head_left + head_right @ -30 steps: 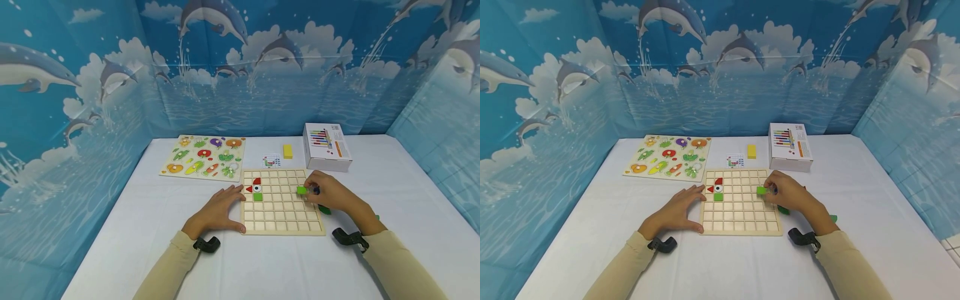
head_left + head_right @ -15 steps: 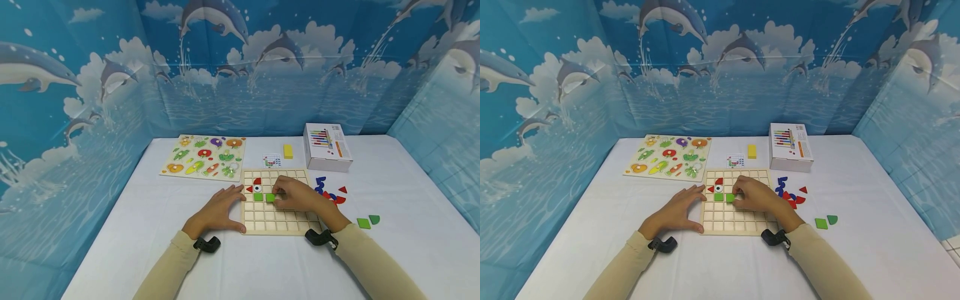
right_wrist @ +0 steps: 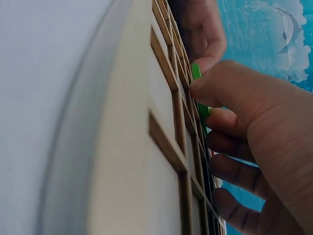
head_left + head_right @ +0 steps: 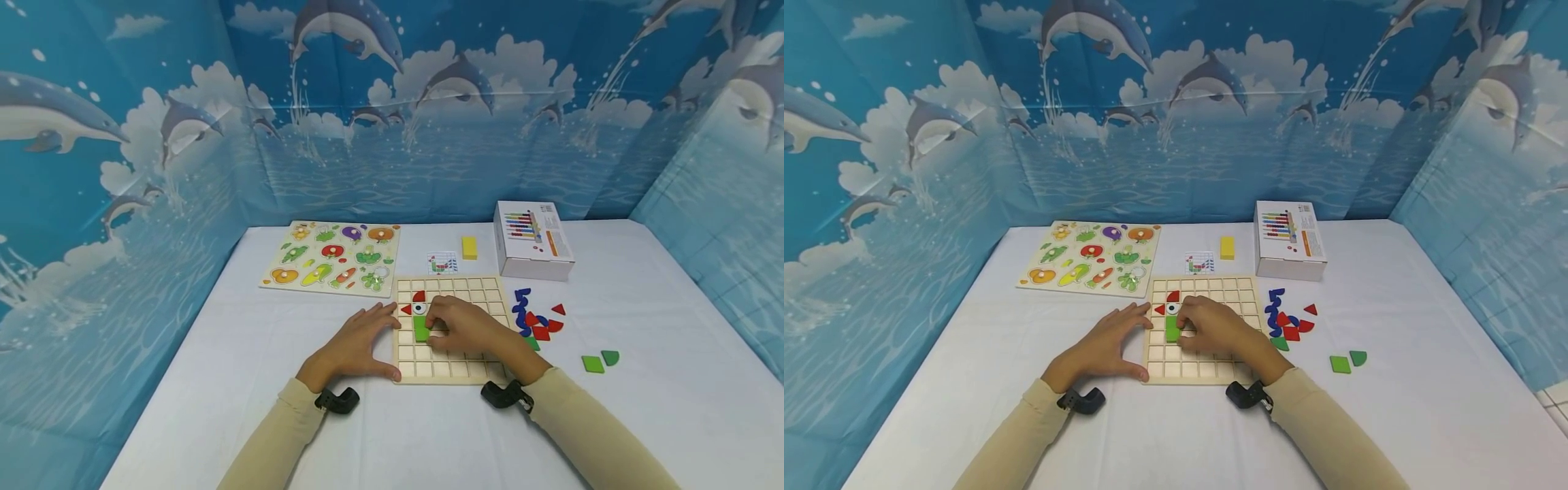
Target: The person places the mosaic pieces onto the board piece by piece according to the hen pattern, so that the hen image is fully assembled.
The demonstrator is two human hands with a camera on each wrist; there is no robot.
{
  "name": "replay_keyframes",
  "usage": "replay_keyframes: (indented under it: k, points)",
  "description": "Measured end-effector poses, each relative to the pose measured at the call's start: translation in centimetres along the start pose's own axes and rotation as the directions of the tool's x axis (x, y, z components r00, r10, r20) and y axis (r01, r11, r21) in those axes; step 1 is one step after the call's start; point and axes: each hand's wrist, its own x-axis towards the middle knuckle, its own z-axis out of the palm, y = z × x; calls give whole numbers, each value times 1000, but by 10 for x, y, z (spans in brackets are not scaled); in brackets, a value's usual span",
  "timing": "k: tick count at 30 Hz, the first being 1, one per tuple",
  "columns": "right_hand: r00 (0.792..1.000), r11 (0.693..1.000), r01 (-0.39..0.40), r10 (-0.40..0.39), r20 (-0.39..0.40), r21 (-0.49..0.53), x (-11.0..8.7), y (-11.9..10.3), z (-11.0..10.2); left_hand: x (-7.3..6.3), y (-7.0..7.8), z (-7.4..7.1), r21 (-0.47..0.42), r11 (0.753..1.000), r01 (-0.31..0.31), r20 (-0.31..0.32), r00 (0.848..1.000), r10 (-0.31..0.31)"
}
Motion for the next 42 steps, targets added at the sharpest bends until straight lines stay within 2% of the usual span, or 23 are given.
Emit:
replay_keyframes:
  k: [17,42]
  points:
    - [1000,1000,-17,16,15,11,0,1,2,0,0,0,-26,1000,7,5,1000,-6]
    - [1000,999,0,-1,25,43,0,1,-1,0,0,0,-13,1000,2,2,1000,-2]
